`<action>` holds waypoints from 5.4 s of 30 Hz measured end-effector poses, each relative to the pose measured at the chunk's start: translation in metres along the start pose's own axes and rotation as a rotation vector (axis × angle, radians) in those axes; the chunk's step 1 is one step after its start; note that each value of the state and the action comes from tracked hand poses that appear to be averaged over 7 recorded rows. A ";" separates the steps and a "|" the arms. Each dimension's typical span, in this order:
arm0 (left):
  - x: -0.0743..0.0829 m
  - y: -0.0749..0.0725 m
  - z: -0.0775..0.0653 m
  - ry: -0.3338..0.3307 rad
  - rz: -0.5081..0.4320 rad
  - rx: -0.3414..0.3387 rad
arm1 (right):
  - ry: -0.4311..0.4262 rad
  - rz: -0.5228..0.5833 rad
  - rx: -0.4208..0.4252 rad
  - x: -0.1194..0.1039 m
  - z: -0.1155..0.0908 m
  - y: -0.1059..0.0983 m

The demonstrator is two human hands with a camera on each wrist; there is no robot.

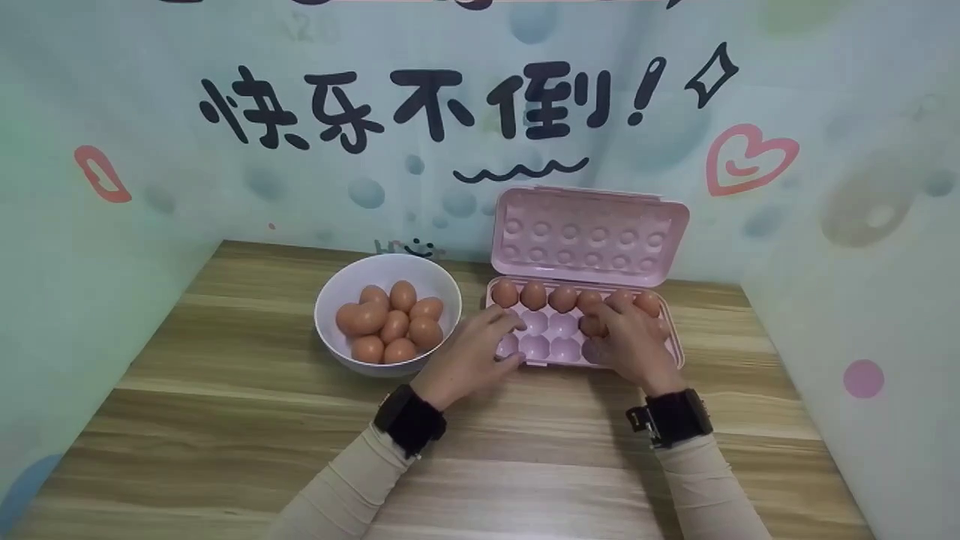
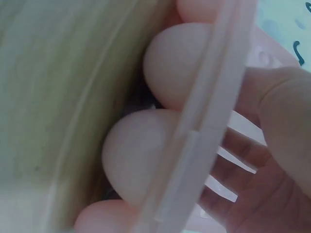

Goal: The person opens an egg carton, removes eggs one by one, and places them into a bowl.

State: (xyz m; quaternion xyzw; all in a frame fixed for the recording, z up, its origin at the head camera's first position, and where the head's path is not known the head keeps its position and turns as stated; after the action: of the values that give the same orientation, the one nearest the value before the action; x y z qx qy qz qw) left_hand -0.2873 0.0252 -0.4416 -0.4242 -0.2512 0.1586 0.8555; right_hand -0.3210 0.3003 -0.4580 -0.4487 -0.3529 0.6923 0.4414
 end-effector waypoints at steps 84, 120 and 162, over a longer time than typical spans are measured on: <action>-0.029 -0.092 -0.023 -0.068 -0.019 0.064 | -0.040 0.628 -0.226 -0.065 -0.010 -0.036; -0.091 -0.160 -0.104 -0.352 -0.091 -0.242 | -0.006 0.490 -0.154 -0.047 -0.007 -0.043; -0.012 -0.060 -0.008 0.004 -0.005 -0.016 | 0.044 0.215 -0.009 0.015 0.001 -0.040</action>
State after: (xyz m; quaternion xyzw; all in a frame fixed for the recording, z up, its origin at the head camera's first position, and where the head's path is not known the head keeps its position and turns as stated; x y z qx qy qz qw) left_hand -0.2891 -0.0210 -0.4009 -0.4309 -0.2518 0.1534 0.8529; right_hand -0.3134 0.3282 -0.4270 -0.5012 -0.2961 0.7241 0.3699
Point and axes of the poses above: each hand's wrist, its own z-axis towards the middle knuckle, its own y-axis out of the palm, x = y × z, the point moved 2 cm from there along z, towards the middle knuckle, and after that the axes turned 13 degrees about y, right-handed, at the moved point
